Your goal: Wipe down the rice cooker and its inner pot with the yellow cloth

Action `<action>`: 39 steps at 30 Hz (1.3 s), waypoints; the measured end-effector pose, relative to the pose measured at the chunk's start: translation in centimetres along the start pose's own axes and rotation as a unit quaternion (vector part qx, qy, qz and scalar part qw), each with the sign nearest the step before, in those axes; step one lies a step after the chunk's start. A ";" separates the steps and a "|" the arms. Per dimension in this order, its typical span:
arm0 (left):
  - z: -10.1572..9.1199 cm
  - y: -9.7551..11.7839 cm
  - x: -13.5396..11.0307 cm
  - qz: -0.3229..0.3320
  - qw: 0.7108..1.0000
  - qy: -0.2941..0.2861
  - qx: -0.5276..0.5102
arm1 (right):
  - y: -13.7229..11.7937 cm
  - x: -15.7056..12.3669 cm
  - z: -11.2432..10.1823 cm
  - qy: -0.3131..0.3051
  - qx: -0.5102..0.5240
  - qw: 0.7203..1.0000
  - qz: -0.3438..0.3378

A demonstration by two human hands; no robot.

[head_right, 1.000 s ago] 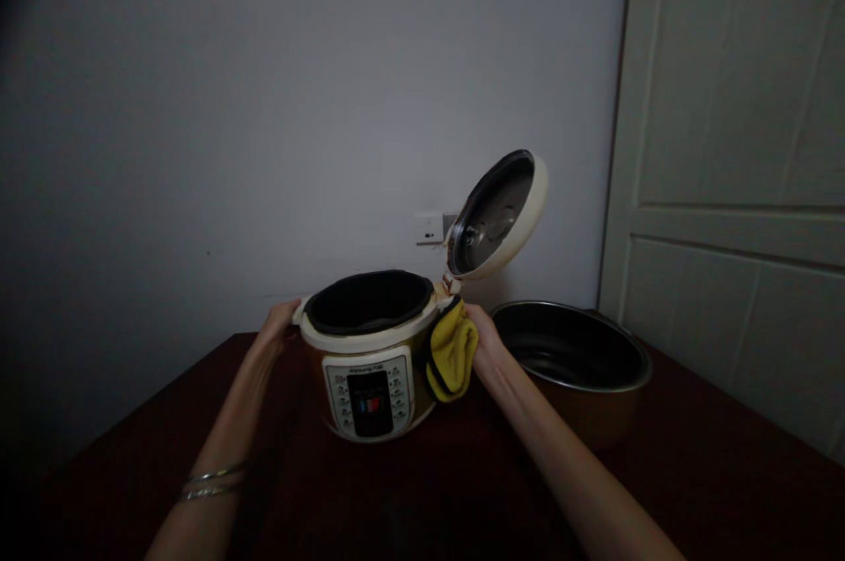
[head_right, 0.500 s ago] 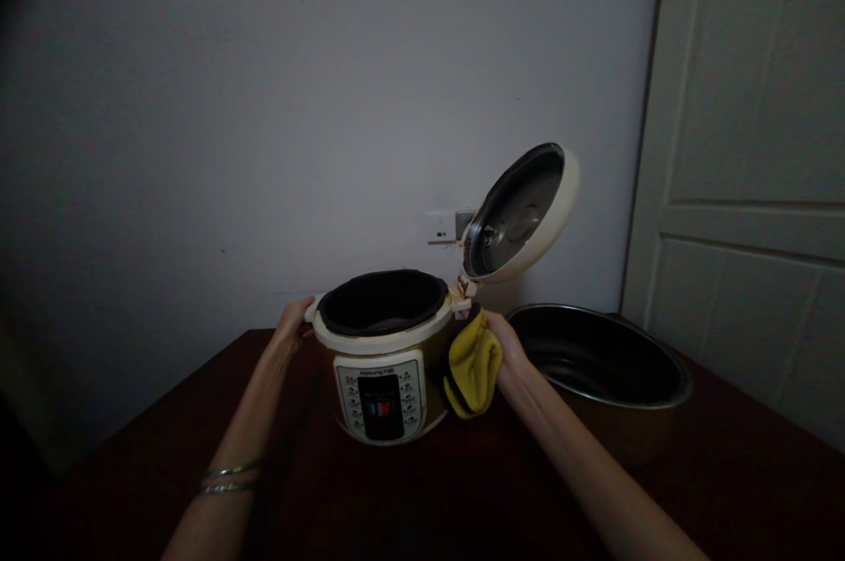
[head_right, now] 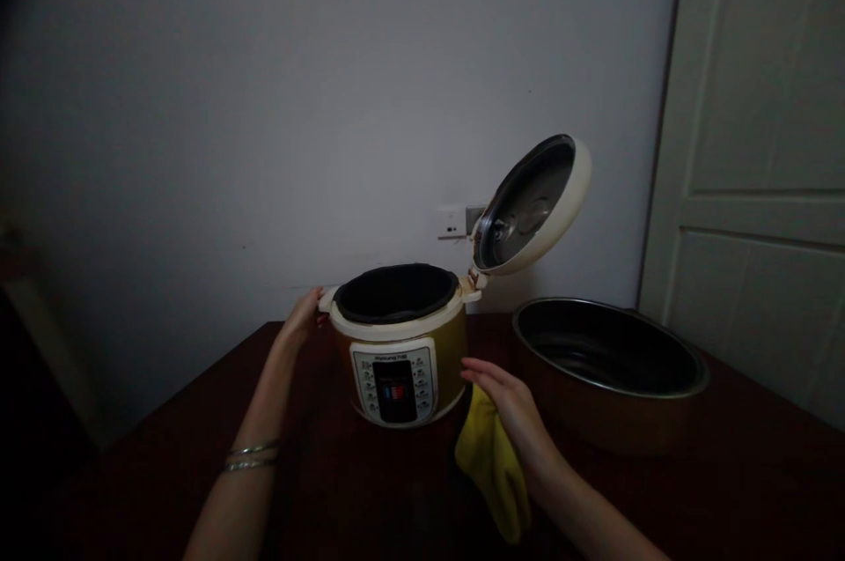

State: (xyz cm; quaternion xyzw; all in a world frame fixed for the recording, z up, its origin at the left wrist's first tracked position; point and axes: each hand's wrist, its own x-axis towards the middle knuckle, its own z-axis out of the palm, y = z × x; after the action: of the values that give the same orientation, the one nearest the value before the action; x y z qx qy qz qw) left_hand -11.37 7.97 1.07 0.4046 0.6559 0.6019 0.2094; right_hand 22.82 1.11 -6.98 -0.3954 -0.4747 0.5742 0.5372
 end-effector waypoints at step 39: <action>-7.2 1.4 -12.4 0.117 0.961 -0.228 -0.104 | -0.9 -3.3 11.5 -0.194 -0.337 0.743 -0.545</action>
State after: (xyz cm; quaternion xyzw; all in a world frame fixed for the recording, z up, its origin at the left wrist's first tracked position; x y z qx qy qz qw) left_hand -9.22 -6.32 1.12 0.5809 0.4730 0.5787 0.3225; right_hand 12.31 -3.59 -3.57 -0.1047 -0.8658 0.0499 0.4868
